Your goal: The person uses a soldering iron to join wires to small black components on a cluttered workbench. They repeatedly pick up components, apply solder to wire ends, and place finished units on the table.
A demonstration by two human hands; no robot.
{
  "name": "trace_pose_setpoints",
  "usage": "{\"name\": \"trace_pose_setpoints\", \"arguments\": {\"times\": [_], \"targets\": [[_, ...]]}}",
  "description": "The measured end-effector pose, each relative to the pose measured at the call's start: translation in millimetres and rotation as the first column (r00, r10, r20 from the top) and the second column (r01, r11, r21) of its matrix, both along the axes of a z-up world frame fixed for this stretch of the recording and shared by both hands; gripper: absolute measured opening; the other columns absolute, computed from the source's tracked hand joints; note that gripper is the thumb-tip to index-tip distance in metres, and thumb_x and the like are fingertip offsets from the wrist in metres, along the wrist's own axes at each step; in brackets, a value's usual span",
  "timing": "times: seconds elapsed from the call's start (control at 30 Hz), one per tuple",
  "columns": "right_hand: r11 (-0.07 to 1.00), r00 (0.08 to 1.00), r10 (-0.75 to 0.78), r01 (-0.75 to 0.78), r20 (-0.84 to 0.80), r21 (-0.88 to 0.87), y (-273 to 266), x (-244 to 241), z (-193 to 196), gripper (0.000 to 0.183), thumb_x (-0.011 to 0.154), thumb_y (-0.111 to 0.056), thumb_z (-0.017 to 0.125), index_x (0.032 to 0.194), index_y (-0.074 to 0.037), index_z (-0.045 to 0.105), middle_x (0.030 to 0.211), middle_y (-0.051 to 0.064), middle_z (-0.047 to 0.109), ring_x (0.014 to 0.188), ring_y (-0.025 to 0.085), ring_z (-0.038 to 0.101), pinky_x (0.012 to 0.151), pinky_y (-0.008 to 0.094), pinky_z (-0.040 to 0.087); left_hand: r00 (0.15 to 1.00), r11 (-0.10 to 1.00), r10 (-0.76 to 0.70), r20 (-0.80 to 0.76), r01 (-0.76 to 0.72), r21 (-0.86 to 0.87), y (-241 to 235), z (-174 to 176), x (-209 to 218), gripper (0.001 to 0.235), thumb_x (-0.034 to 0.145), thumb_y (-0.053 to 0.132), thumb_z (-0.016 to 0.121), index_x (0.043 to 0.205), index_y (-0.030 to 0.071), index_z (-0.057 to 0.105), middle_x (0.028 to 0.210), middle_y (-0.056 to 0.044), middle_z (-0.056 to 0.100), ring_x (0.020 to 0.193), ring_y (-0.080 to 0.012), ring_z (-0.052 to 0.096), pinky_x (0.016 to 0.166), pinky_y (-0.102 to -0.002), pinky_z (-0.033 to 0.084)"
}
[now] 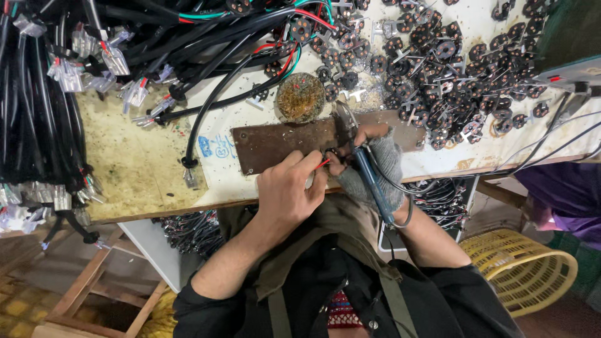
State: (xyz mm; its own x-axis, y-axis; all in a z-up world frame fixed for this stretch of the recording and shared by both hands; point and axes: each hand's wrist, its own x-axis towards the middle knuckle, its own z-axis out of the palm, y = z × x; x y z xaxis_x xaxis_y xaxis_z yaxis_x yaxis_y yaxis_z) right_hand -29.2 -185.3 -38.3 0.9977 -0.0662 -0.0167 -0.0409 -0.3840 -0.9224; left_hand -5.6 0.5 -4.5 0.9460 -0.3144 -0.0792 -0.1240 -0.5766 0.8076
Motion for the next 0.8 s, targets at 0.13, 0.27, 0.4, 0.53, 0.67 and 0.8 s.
{"name": "trace_pose_setpoints", "arguments": {"times": [0.13,0.27,0.4,0.53,0.67,0.8], "targets": [[1.000,1.000,-0.010,0.010,-0.021,-0.023,2,2,5,0.054,0.083,-0.004,0.087,0.114,-0.009,0.043,0.090,0.002,0.058,0.077,0.007,0.058,0.069,0.024,0.051,0.997,0.999,0.046,0.067,-0.045,-0.003,-1,-4,-9,0.012,0.087,0.013,0.073,0.096,0.012,0.065,0.083,-0.007,0.060,0.071,-0.0309,0.065,0.057,-0.043,0.049],[0.995,1.000,0.000,0.001,0.018,-0.103,2,3,5,0.053,0.084,-0.005,0.088,0.111,-0.009,0.042,0.087,0.002,0.057,0.072,0.007,0.054,0.067,0.025,0.049,0.975,0.997,0.058,0.213,-0.044,-0.067,1,-12,-19,0.023,0.084,0.011,0.078,0.106,0.006,0.069,0.089,-0.005,0.064,0.076,-0.0248,0.067,0.061,-0.037,0.053],[1.000,1.000,0.017,-0.016,-0.014,0.015,3,3,4,0.051,0.088,-0.005,0.086,0.112,-0.009,0.041,0.088,0.000,0.061,0.074,0.006,0.057,0.068,0.024,0.051,0.972,0.997,0.045,0.231,-0.027,-0.079,6,-19,-25,0.025,0.081,0.005,0.079,0.105,0.007,0.073,0.090,-0.004,0.066,0.076,-0.0231,0.068,0.061,-0.035,0.053],[1.000,0.999,0.007,-0.006,0.038,-0.021,3,3,6,0.050,0.088,-0.004,0.086,0.111,-0.009,0.042,0.084,0.000,0.057,0.071,0.007,0.052,0.066,0.024,0.048,0.973,0.996,0.047,0.226,-0.028,-0.086,3,-20,-25,0.017,0.084,0.005,0.080,0.099,0.007,0.072,0.089,-0.004,0.068,0.075,-0.0223,0.069,0.061,-0.034,0.053],[0.999,0.997,0.025,-0.023,0.075,-0.022,3,4,9,0.049,0.089,-0.003,0.086,0.111,-0.009,0.043,0.084,0.000,0.055,0.072,0.007,0.051,0.067,0.024,0.048,0.978,0.968,0.095,0.188,-0.047,-0.246,6,-14,-24,0.014,0.087,0.010,0.079,0.097,0.007,0.070,0.093,-0.006,0.071,0.080,-0.0221,0.072,0.069,-0.032,0.057],[0.999,0.998,0.022,-0.019,0.065,-0.036,2,3,11,0.049,0.087,-0.003,0.087,0.110,-0.008,0.043,0.084,0.000,0.056,0.072,0.006,0.052,0.067,0.024,0.048,0.992,0.952,0.111,0.053,-0.091,-0.292,10,-13,-22,0.010,0.092,0.010,0.077,0.096,0.003,0.072,0.089,-0.009,0.073,0.069,-0.0181,0.071,0.059,-0.028,0.054]]}}
